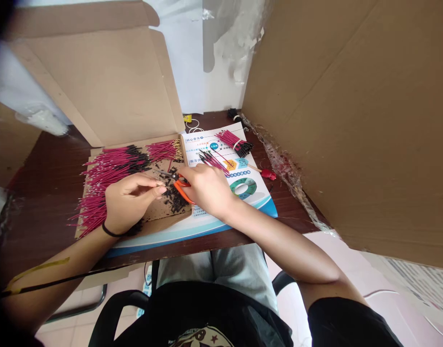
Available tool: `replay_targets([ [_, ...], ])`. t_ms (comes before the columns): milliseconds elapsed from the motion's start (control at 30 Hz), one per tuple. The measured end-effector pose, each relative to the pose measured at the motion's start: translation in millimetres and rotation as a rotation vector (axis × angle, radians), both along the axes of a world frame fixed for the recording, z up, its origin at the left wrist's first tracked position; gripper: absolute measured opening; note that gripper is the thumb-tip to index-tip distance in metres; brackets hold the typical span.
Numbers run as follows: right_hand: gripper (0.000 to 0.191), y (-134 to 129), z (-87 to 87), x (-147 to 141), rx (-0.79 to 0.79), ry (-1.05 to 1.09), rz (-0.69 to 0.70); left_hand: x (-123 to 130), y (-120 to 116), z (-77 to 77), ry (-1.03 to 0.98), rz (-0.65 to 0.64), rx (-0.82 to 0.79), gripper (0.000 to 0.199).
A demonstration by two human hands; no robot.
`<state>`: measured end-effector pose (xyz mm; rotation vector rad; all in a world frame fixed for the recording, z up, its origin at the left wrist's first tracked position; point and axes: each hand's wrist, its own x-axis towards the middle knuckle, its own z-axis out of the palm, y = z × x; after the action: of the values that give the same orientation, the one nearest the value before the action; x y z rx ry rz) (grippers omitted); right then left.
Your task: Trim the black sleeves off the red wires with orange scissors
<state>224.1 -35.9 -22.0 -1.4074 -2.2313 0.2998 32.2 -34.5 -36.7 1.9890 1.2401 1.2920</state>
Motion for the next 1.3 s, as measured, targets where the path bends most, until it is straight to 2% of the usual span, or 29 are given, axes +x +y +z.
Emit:
replay_targets([
  [267,0.022,-0.2,1.0,-2.4,0.019,0.04,-0.005,-0.4,1.2,1.0,0.015,-0.005,0.094,0.007],
  [600,0.024,-0.1,2.1,-2.3,0.023,0.052,0.018,-1.8,2.7,0.3,-0.031,-0.057,0.125,0.006],
  [767,0.023,-3.6,0.8,-4.4,0.035,0.2,0.021,-1.3,2.9,-0.4,0.0,-0.05,0.137,0.005],
  [933,0.029,-5.4,1.6,-6.8,0.054,0.362,0.07,-0.5,2.1,0.9,0.059,-0.116,0.108,0.009],
  [1033,0.029,-4.8,3.4,-8.2,-0.011,0.414,0.1,0.0,1.5,2.5,0.094,-0.145,0.126,0.011],
  [1167,0.03,-1.4,2.5,-7.2,-0.231,0.521,0.111,0.4,1.7,3.6,0.072,-0.17,0.19,0.01],
  [1300,0.029,2.6,0.3,-3.8,-0.242,0.561,0.035,1.2,0.9,5.0,0.071,-0.234,0.213,0.008],
])
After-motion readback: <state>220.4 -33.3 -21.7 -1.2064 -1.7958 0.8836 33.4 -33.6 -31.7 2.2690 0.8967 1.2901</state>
